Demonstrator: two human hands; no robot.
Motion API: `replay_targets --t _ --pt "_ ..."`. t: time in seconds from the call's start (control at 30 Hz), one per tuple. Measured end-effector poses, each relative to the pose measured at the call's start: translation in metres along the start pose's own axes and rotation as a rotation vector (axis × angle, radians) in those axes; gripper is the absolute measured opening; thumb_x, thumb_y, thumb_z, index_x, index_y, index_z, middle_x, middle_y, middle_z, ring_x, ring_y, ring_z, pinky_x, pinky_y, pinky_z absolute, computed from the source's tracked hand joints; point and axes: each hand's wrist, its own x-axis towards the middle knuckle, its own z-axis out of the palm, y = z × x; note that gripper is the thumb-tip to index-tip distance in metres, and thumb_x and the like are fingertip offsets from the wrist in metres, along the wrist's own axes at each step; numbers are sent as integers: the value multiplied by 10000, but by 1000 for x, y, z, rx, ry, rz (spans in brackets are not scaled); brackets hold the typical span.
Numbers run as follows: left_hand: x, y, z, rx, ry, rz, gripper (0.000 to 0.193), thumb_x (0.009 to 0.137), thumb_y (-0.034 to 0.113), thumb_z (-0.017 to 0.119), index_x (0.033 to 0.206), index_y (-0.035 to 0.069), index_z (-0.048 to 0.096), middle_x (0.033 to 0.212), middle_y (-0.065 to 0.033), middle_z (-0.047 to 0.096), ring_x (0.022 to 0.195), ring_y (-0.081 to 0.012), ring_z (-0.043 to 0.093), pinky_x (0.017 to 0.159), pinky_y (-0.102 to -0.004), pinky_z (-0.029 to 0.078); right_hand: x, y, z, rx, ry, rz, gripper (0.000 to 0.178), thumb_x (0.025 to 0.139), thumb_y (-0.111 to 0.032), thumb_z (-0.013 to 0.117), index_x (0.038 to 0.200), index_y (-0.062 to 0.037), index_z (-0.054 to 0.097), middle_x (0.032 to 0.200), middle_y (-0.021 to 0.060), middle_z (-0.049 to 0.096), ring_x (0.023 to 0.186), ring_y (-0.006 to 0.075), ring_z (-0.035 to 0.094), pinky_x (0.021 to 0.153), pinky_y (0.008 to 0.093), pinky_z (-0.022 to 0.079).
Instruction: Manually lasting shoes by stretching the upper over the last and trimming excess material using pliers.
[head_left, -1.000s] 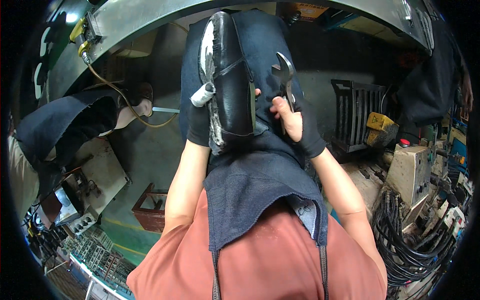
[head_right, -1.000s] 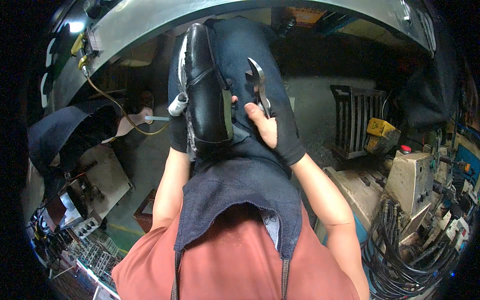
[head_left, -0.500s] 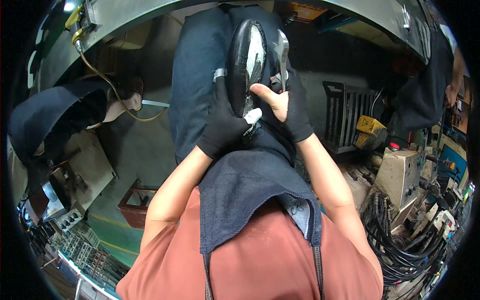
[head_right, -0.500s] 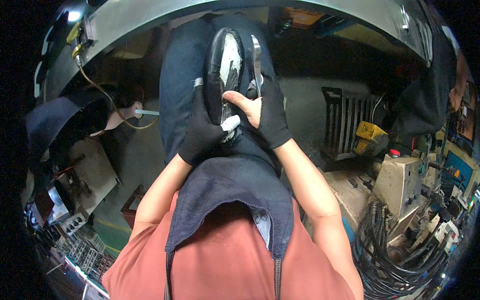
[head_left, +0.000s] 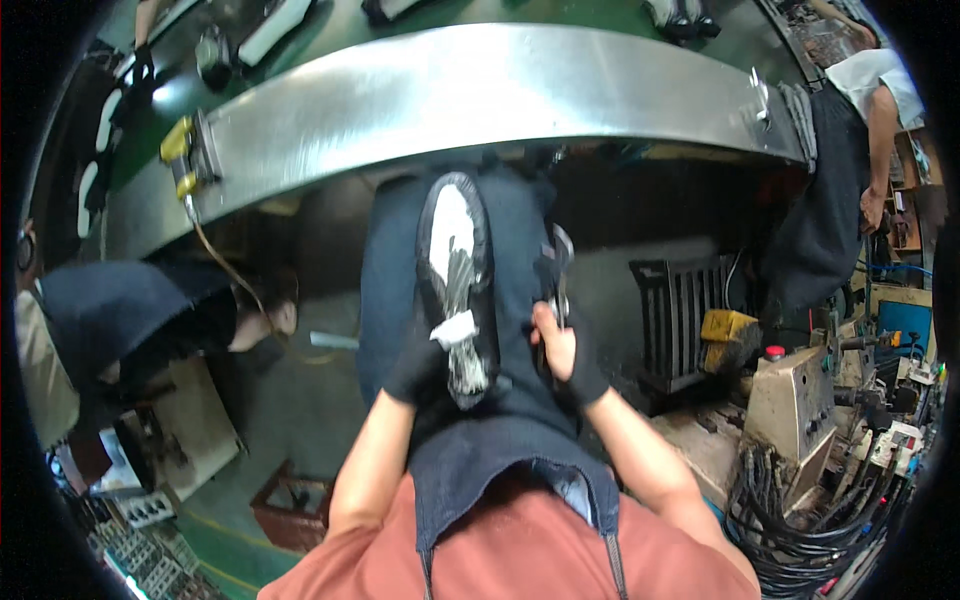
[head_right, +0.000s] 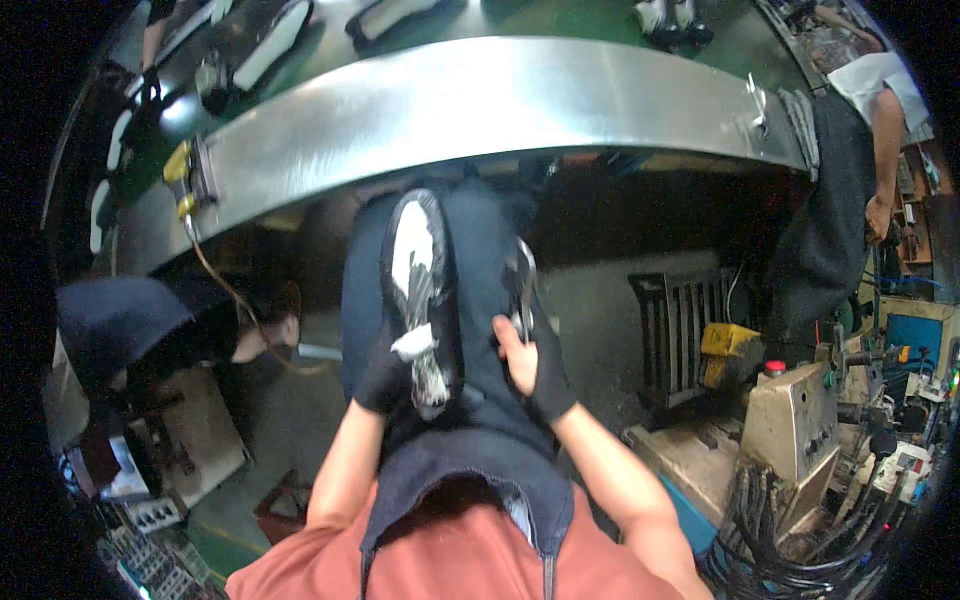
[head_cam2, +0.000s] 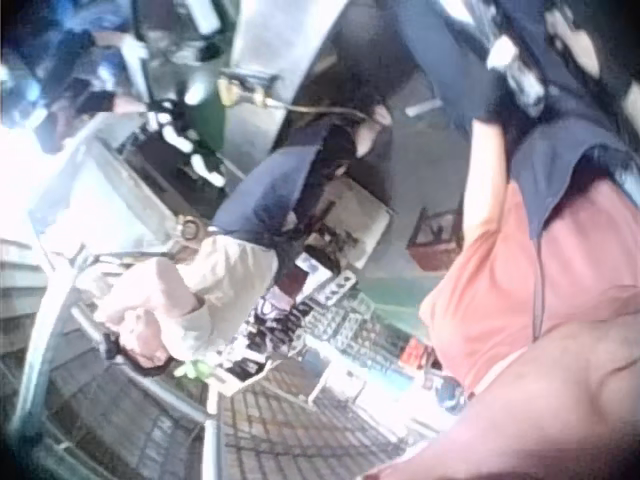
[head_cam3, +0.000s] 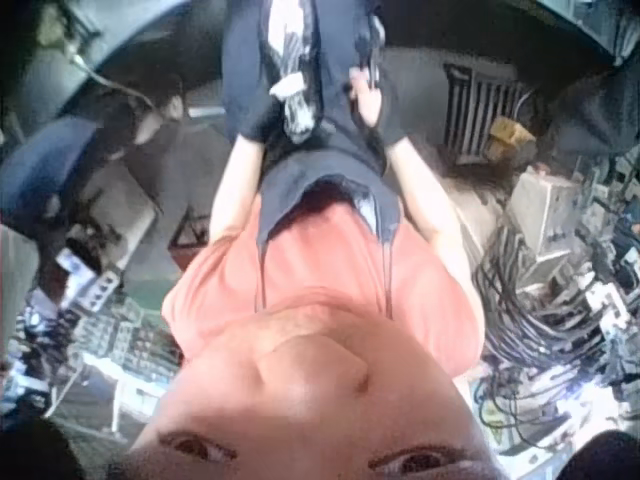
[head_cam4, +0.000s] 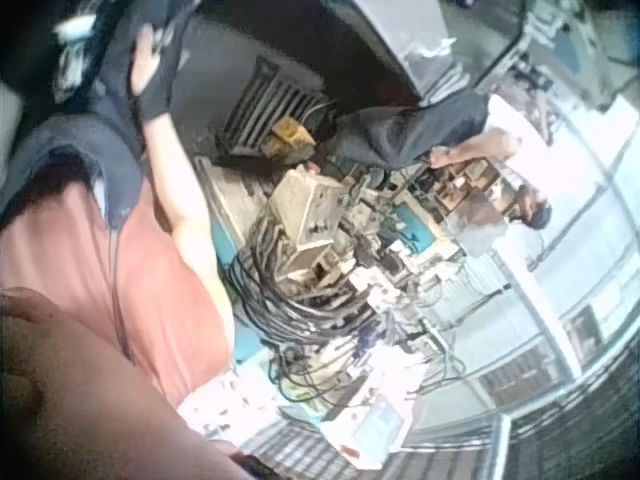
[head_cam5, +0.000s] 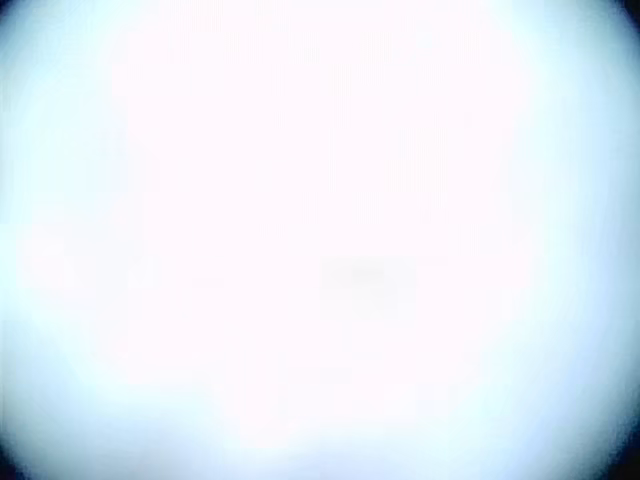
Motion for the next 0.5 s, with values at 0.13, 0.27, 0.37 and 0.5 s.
replay_targets --t 0.13,0.27,0.37,0.5 --pt "47 81 21 -205 -39 -35 713 824 6 648 1450 31 307 1291 -117 528 1100 -183 563 873 -299 502 -4 37 2 71 -14 101 425 978 -419 524 813 -38 619 660 23 604 608 119 577 601 285 456" --pt "213 186 40 273 -158 341 853 729 113 732 1454 -9 301 1382 -173 473 1253 -269 473 1053 -364 384 23 56 12 215 -64 202 493 949 -490 549 832 -21 645 681 42 631 632 136 596 619 298 474" --pt "357 271 82 709 -297 490 906 695 259 750 1455 31 313 1332 -227 516 1173 -323 554 1004 -372 443 59 37 17 164 -93 279 498 939 -506 557 841 -26 649 687 45 634 639 137 601 618 300 477" --pt "480 299 154 1162 -95 402 806 724 369 741 1372 34 397 1334 -240 503 1213 -362 528 1014 -415 430 109 7 22 167 -127 408 489 936 -495 564 825 -27 651 695 48 642 637 144 614 607 301 474"
